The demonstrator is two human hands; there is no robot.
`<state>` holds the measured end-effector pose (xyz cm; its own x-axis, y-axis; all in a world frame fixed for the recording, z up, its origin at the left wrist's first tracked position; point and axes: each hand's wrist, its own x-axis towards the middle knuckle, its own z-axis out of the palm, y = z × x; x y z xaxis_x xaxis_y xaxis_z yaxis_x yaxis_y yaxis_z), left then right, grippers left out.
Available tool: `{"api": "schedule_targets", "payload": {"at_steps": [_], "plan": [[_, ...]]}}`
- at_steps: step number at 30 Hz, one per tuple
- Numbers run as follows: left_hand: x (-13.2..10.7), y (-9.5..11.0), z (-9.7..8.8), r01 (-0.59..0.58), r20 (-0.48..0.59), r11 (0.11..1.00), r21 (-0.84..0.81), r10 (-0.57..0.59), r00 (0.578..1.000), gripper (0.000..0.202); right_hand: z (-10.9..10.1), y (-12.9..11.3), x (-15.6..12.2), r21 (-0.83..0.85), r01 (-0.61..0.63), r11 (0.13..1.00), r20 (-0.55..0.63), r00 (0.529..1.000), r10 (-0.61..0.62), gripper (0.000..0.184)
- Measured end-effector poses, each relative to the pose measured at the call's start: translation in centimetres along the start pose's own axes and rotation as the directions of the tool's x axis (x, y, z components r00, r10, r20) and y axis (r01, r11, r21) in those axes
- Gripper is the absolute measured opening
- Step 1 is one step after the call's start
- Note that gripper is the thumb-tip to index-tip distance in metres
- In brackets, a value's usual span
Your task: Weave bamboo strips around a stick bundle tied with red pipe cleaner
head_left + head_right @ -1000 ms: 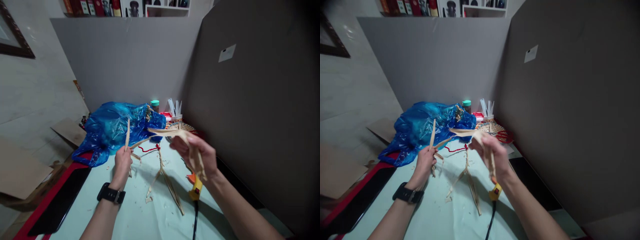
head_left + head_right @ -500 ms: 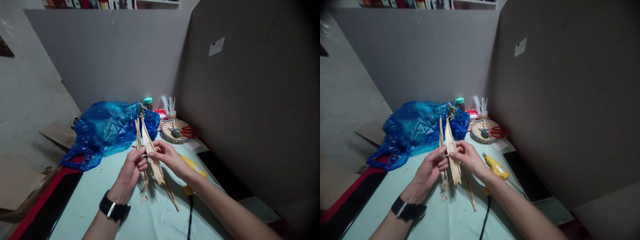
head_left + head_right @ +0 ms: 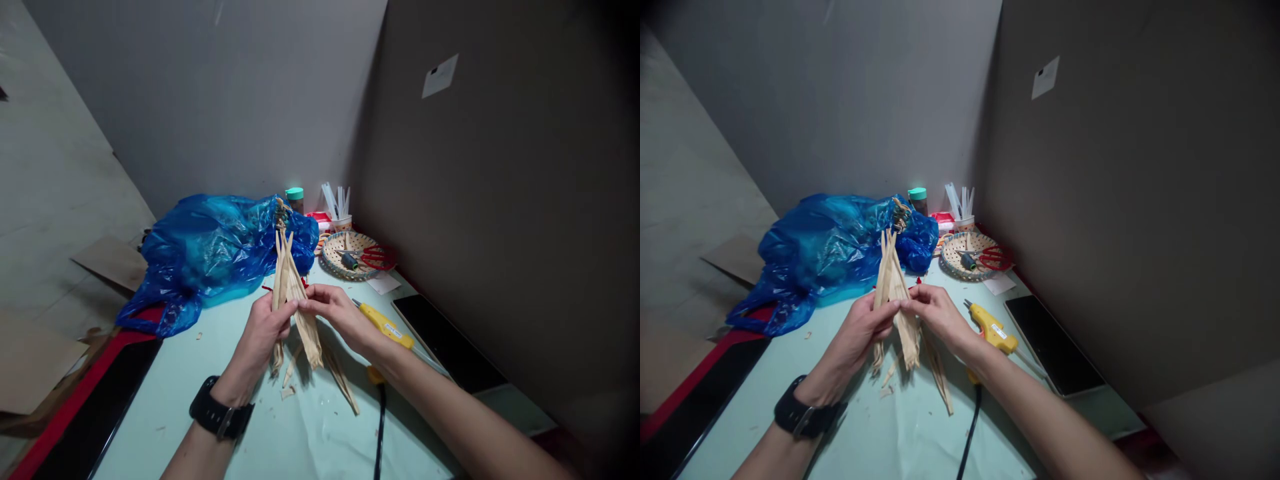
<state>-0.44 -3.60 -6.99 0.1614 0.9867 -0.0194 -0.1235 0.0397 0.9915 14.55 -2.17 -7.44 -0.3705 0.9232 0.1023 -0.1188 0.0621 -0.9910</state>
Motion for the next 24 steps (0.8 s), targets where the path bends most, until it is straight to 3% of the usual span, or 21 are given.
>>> {"api": "schedule_targets", "payload": {"at_steps": [5, 10, 18, 21, 24], "plan": [[-0.1, -0.2, 0.2, -0.02, -0.044, 0.993, 0.115, 0.025, 0.999, 0.025, 0.2, 0.4, -0.2, -0.078, 0.034, 0.996, -0.004, 0.999, -0.034, 0.02], [0.0, -0.3, 0.5, -0.021, -0.023, 0.998, 0.056, 0.023, 0.999, 0.028, 0.4, 0.8, 0.0, -0.138, 0.038, 0.99, -0.083, 0.995, -0.05, 0.02], [0.2, -0.4, 0.6, 0.007, 0.016, 0.995, -0.098, -0.005, 1.0, 0.031, 1.1, 0.6, -0.2, 0.062, -0.005, 0.998, -0.12, 0.993, 0.012, 0.029], [0.6, -0.9, 0.2, -0.03, -0.045, 0.995, -0.097, 0.026, 0.999, 0.028, 1.4, -1.0, -1.0, 0.101, 0.087, 0.991, -0.039, 0.996, -0.084, 0.024], [1.1, -1.1, -0.4, -0.041, -0.141, 0.986, -0.16, 0.018, 0.99, 0.029, 1.1, -3.6, -2.0, 0.191, 0.172, 0.966, 0.152, 0.967, -0.202, 0.014]]}}
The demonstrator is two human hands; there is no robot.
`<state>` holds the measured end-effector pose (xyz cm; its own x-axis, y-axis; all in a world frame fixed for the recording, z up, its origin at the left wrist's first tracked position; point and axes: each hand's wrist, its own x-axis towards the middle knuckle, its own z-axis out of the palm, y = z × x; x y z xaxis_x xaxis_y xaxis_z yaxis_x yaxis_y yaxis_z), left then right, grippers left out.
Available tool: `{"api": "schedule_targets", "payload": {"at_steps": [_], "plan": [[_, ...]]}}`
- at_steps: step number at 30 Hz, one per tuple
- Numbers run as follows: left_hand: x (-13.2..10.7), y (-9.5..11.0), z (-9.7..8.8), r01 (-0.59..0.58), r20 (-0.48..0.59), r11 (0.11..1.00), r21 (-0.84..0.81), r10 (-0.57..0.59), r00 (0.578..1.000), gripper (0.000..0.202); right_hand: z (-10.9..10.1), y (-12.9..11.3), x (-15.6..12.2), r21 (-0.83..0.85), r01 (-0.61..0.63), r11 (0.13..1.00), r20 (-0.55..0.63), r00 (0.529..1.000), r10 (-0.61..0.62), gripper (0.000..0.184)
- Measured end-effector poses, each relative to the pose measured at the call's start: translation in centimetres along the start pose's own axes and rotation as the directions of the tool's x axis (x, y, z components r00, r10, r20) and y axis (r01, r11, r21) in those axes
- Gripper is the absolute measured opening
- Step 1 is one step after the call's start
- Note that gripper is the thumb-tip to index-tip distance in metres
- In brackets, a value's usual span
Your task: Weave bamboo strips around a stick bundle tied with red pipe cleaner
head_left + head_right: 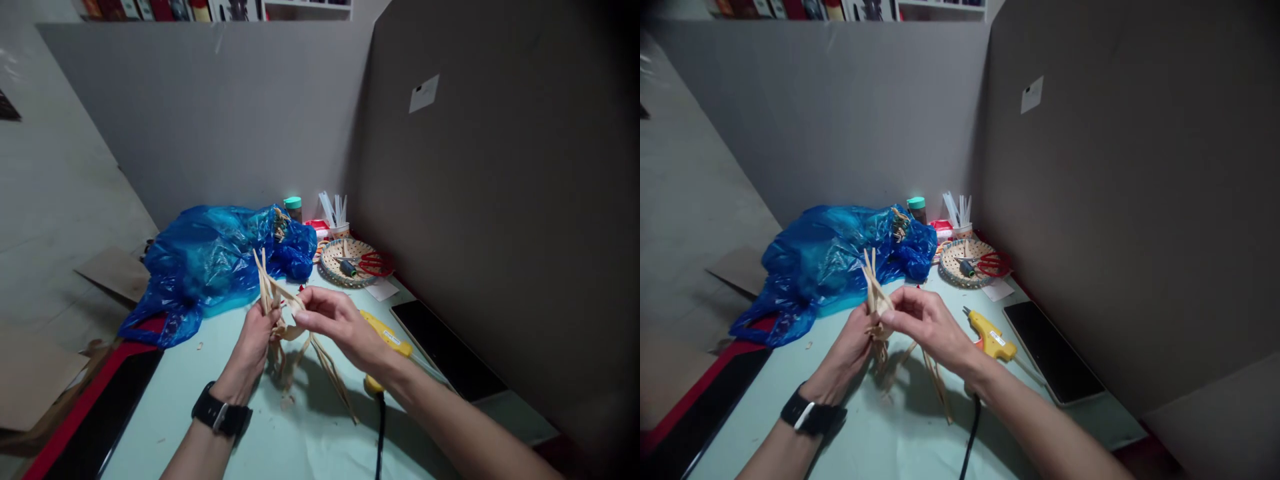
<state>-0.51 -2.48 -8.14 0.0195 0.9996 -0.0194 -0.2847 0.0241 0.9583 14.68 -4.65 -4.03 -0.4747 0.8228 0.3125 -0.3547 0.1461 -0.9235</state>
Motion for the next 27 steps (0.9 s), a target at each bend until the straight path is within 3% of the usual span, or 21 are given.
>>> {"api": "schedule_targets", "payload": {"at_steps": [2, 4, 9, 12, 13, 15, 17, 19, 21, 23, 25, 27], "plan": [[0.3, 0.0, -0.2, 0.021, -0.04, 0.999, -0.042, -0.022, 0.999, 0.028, -0.2, -1.7, -0.4, 0.063, 0.043, 0.997, 0.064, 0.997, -0.047, 0.011], [0.5, 0.0, -0.4, 0.028, -0.074, 0.998, -0.051, -0.032, 0.997, 0.027, -0.6, -3.2, -0.7, 0.107, 0.111, 0.988, 0.018, 0.993, -0.114, 0.01], [1.5, -0.2, -2.5, 0.007, -0.248, 0.994, -0.11, -0.034, 0.968, 0.024, -2.1, -7.4, -2.1, 0.278, 0.221, 0.935, -0.201, 0.965, -0.169, 0.014], [1.7, 0.1, -3.4, 0.016, -0.295, 0.982, -0.188, -0.072, 0.953, 0.018, -2.6, -8.9, -2.7, 0.194, 0.349, 0.917, -0.427, 0.871, -0.242, 0.012], [1.5, 0.3, -3.1, 0.027, -0.275, 0.976, -0.216, -0.088, 0.958, 0.016, -2.6, -8.8, -2.6, 0.167, 0.326, 0.931, -0.45, 0.865, -0.223, 0.012], [0.7, 0.9, -1.7, 0.068, -0.182, 0.962, -0.264, -0.119, 0.976, 0.016, -2.2, -7.5, -2.4, 0.136, 0.134, 0.982, -0.4, 0.914, -0.069, 0.016], [-0.4, 1.5, 0.6, 0.121, -0.06, 0.95, -0.288, -0.145, 0.988, 0.013, -1.4, -5.4, -2.0, 0.085, -0.021, 0.996, -0.335, 0.941, 0.049, 0.022], [-1.6, 2.0, 2.9, 0.14, 0.034, 0.941, -0.309, -0.136, 0.99, 0.012, -0.6, -3.1, -1.8, -0.077, -0.126, 0.989, -0.287, 0.953, 0.099, 0.02], [-2.3, 2.2, 4.6, 0.133, 0.112, 0.939, -0.317, -0.102, 0.988, 0.026, 0.0, -1.4, -2.1, -0.366, -0.124, 0.922, -0.244, 0.969, 0.034, 0.015], [-2.5, 1.9, 5.5, 0.117, 0.115, 0.951, -0.287, -0.087, 0.99, 0.031, 0.1, -0.4, -2.6, -0.611, -0.048, 0.79, -0.172, 0.982, -0.073, 0.013], [-2.3, 1.2, 5.7, 0.082, 0.077, 0.959, -0.27, -0.063, 0.995, 0.029, -0.4, -0.1, -3.2, -0.749, -0.01, 0.663, -0.123, 0.985, -0.124, 0.016], [-2.1, 0.6, 5.9, 0.043, 0.039, 0.959, -0.278, -0.034, 0.999, 0.027, -1.3, -0.5, -3.5, -0.806, -0.055, 0.589, -0.19, 0.967, -0.17, 0.021]]}}
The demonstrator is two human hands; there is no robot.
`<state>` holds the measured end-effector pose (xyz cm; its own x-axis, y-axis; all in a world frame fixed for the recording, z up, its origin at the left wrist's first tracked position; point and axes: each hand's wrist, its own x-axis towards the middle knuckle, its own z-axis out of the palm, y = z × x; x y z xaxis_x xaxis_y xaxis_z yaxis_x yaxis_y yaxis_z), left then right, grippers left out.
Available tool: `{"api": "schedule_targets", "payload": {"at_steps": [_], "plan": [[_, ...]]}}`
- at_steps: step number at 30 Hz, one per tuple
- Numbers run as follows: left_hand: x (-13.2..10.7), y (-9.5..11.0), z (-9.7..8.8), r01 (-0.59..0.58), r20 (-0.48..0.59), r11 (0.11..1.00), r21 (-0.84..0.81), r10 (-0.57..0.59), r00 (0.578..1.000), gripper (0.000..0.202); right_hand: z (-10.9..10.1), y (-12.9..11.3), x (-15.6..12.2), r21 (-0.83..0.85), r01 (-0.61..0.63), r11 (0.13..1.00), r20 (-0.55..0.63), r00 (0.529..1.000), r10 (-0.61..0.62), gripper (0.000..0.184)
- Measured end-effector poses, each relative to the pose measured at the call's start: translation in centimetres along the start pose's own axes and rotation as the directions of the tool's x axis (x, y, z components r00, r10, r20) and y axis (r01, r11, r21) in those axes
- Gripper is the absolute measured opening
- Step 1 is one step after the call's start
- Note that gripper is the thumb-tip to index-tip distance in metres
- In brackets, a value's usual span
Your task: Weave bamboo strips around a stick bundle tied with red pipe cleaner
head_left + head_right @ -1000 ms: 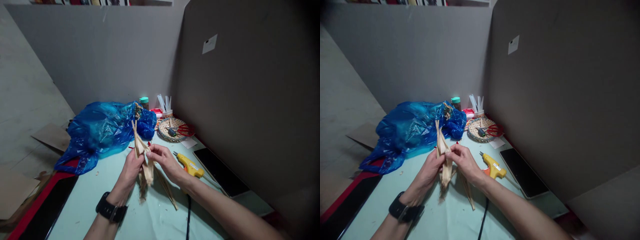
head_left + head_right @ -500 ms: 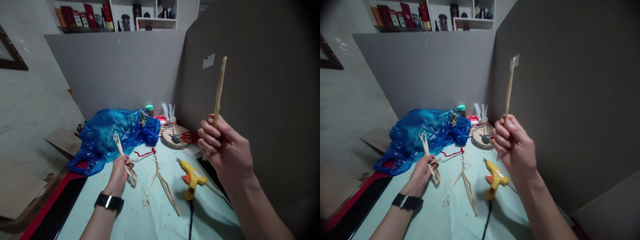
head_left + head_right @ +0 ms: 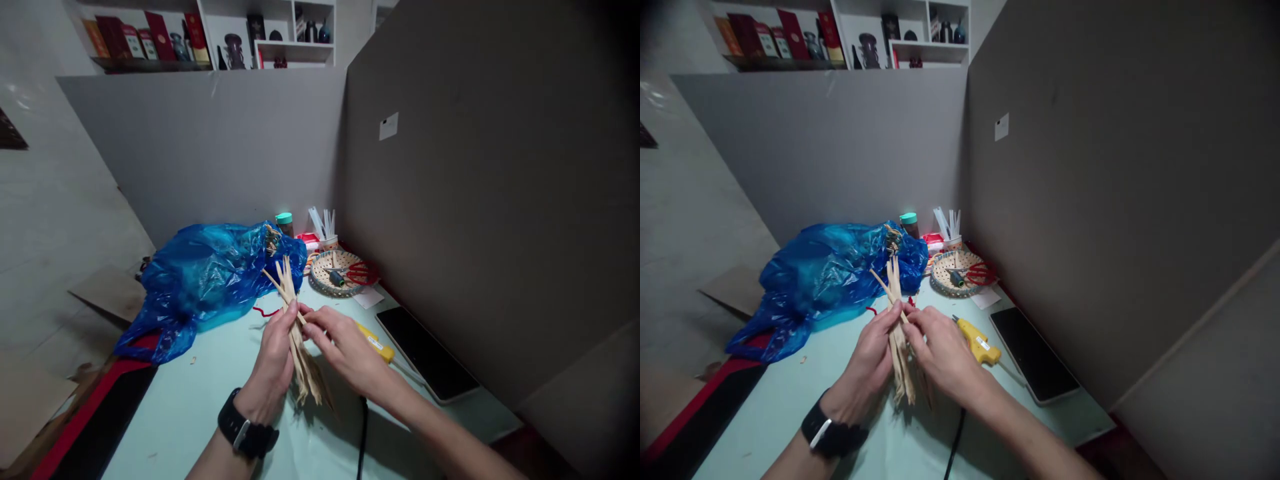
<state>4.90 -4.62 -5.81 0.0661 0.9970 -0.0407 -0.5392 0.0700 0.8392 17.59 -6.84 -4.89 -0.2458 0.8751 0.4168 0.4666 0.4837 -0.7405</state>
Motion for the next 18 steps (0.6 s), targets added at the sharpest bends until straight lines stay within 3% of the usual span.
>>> {"api": "schedule_targets", "payload": {"at_steps": [3, 4, 6, 8, 11, 14, 18], "plan": [[-0.3, -0.8, 0.9, 0.022, -0.013, 1.0, 0.014, -0.021, 1.0, 0.027, -1.7, 0.4, 0.7, -0.021, -0.078, 0.997, -0.204, 0.976, 0.072, 0.025], [-0.7, -1.1, 1.6, 0.054, 0.0, 0.998, 0.027, -0.054, 0.999, 0.028, -2.1, 0.5, 1.0, 0.015, -0.091, 0.996, -0.199, 0.976, 0.092, 0.027], [-1.5, -1.9, 3.0, 0.142, 0.044, 0.987, 0.079, -0.146, 0.988, 0.033, -2.3, 0.6, 1.5, 0.147, -0.138, 0.98, -0.046, 0.988, 0.146, 0.028], [-2.2, -2.7, 4.4, 0.145, 0.026, 0.981, 0.131, -0.15, 0.988, 0.033, -1.9, 0.8, 1.8, 0.347, -0.244, 0.906, 0.127, 0.969, 0.213, 0.029], [-2.5, -3.8, 5.5, 0.156, 0.045, 0.958, 0.242, -0.172, 0.984, 0.035, -1.2, 1.2, 1.9, 0.538, -0.343, 0.77, 0.2, 0.939, 0.279, 0.029], [-2.7, -4.3, 5.4, 0.14, 0.041, 0.956, 0.256, -0.156, 0.987, 0.035, -1.4, 1.4, 2.3, 0.598, -0.324, 0.733, 0.145, 0.943, 0.299, 0.027], [-3.9, -4.0, 4.9, 0.216, 0.142, 0.962, 0.166, -0.24, 0.96, 0.035, -2.8, 0.4, 3.4, 0.746, -0.237, 0.623, -0.03, 0.922, 0.386, 0.017]]}}
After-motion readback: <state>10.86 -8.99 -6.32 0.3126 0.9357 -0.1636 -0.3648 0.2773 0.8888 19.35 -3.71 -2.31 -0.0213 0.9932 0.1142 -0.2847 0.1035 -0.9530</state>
